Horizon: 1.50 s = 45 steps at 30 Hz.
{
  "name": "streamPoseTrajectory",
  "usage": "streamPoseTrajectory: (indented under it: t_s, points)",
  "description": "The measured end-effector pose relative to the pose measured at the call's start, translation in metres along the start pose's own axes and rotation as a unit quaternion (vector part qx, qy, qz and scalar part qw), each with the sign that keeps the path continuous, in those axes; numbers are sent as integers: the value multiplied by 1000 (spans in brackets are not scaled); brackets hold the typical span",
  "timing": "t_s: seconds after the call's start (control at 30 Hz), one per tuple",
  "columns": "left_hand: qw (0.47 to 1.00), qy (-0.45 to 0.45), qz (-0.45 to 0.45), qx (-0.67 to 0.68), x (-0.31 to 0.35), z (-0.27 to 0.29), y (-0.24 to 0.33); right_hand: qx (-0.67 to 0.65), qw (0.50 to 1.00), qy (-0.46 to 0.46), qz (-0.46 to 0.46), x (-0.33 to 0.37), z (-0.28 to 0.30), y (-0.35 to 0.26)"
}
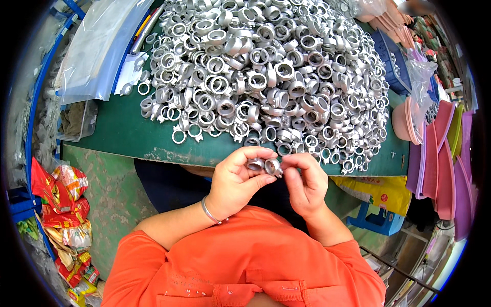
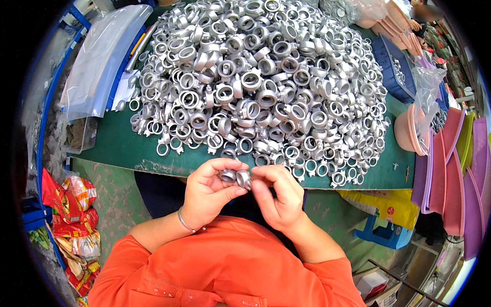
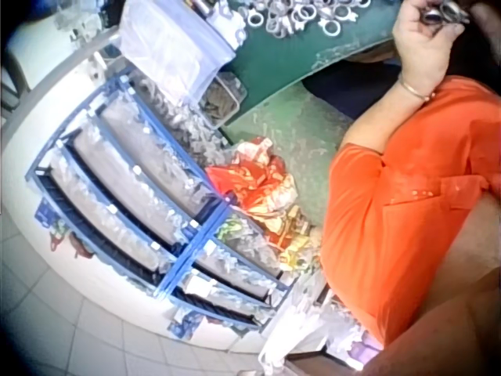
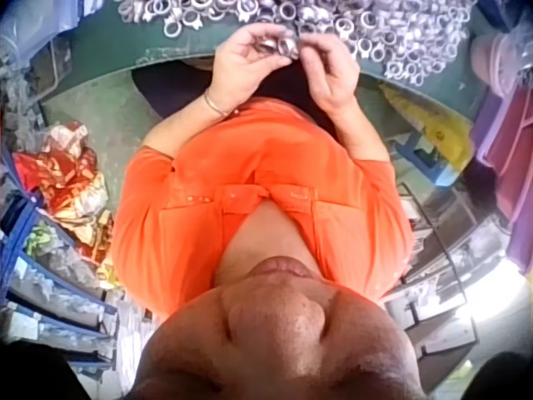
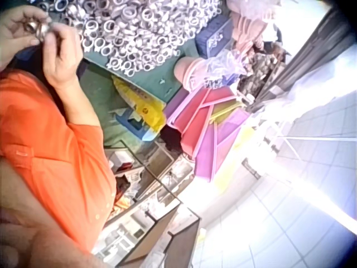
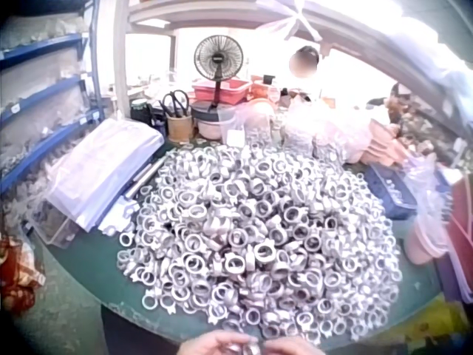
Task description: The person takes circular metal components from a large pile on a table, reaches to a shelf to retrieve a container of smaller internal parts, and then manually inserts the smaller parts into the metal rings.
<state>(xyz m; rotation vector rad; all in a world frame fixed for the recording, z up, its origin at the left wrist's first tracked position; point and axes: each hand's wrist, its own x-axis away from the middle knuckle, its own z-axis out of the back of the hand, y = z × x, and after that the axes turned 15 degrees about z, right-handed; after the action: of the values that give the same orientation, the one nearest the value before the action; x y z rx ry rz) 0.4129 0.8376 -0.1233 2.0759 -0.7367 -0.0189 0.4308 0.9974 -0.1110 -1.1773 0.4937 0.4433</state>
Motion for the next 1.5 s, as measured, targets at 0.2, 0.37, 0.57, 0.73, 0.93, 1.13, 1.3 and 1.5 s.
streamPoseTrajectory:
  t_s: [0.2, 0.37, 0.57, 0.73, 0.93, 1.13, 1.3, 1.5]
  points:
    - [994, 34, 74, 69, 1, 0, -2, 92, 972, -46, 212, -6, 3, 0]
    - [971, -3, 188, 146, 7, 5, 0, 73, 988, -45, 129, 2, 2, -3]
    - [977, 18, 196, 84, 9, -1, 5, -80, 992, 55, -75, 4, -2, -2]
    - [954, -2, 242, 175, 8, 3, 7, 7, 979, -107, 172, -5, 6, -9]
    - [957, -15, 257, 133, 9, 5, 10, 324, 929, -124, 126, -14, 10, 9]
    - [967, 21, 243, 75, 9, 4, 11, 210, 964, -127, 107, -15, 11, 4]
    - [979, 34, 194, 61, 9, -1, 11, -5, 994, -100, 38, -7, 5, -1]
    - [989, 29, 147, 0, 9, 1, 11, -79, 997, -7, 8, 4, -6, 2]
